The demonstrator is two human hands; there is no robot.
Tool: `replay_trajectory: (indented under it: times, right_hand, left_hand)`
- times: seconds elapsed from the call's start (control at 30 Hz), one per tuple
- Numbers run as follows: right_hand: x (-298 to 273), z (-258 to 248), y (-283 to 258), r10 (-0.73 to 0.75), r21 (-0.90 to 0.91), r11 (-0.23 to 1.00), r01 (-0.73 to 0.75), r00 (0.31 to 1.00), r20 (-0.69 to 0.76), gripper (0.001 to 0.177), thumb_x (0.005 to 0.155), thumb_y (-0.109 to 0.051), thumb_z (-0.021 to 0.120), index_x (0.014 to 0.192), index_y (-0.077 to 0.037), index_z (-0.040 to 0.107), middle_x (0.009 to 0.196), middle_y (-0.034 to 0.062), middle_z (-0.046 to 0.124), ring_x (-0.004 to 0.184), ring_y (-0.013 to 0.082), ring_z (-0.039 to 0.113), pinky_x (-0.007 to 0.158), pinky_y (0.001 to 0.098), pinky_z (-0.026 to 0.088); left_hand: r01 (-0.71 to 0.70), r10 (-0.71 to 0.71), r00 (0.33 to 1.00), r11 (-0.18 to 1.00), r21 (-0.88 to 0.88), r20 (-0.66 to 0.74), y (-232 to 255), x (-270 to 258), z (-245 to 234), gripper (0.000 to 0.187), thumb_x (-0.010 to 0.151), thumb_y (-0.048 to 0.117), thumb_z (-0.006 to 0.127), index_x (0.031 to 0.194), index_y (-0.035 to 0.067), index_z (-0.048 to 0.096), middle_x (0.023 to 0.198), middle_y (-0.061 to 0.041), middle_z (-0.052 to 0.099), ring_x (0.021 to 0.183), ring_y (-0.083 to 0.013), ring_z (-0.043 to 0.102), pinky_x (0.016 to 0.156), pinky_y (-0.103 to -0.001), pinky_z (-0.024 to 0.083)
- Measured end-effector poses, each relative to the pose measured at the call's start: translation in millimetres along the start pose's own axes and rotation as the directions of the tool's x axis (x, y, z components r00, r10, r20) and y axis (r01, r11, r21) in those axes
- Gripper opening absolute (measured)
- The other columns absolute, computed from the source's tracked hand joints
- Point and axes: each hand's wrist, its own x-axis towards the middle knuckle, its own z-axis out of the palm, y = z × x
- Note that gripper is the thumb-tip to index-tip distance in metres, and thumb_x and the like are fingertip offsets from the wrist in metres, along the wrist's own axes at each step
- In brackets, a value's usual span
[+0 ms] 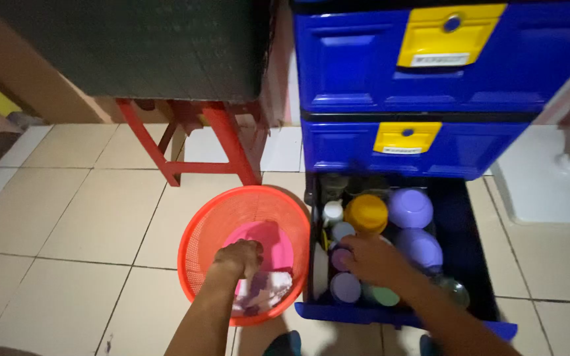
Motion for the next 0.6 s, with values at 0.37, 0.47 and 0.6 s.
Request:
replay_trajectory:
  times: [0.37,0.47,0.6]
  right_hand:
    - [70,132,-98,-0.209,0.189,0.968,0.168,0.951,0.226,0.029,0.090,-0.025,0.063,0.116,-0.016,0.070,0.110,0.0178,0.072,0.105,0.0373,0.069,0.090,0.0477,0.054]
    - [88,186,-97,-0.170,0.101,0.985,0.139,0.877,0.450,0.033,0.094,-0.028,0.061,0.124,-0.018,0.068,0.115,0.0209,0.070,0.110,0.0387,0.067,0.095,0.0500,0.052]
    - [110,263,-81,-0.134,0.094,0.991,0.099,0.850,0.509,0.047,0.084,-0.027,0.071,0.127,-0.011,0.062,0.129,0.0191,0.064,0.122,0.0376,0.060,0.104,0.0501,0.047]
  left_hand:
    - [-0.286,0.286,0.953,0.958,0.011,-0.100,-44,111,87,0.043,0.090,0.010,0.058,0.131,0.020,0.065,0.142,-0.010,0.063,0.127,-0.0304,0.063,0.104,-0.042,0.052]
    - [0.021,-0.012,0.999,0.955,-0.296,0.031,-38,58,49,0.052,0.088,0.010,0.057,0.138,0.025,0.061,0.141,-0.011,0.062,0.125,-0.0301,0.065,0.105,-0.042,0.054]
    - [0.044,-0.031,0.999,0.947,-0.319,0.044,-44,62,59,0.052,0.091,0.015,0.057,0.142,0.028,0.056,0.144,-0.012,0.058,0.131,-0.0297,0.059,0.109,-0.042,0.050]
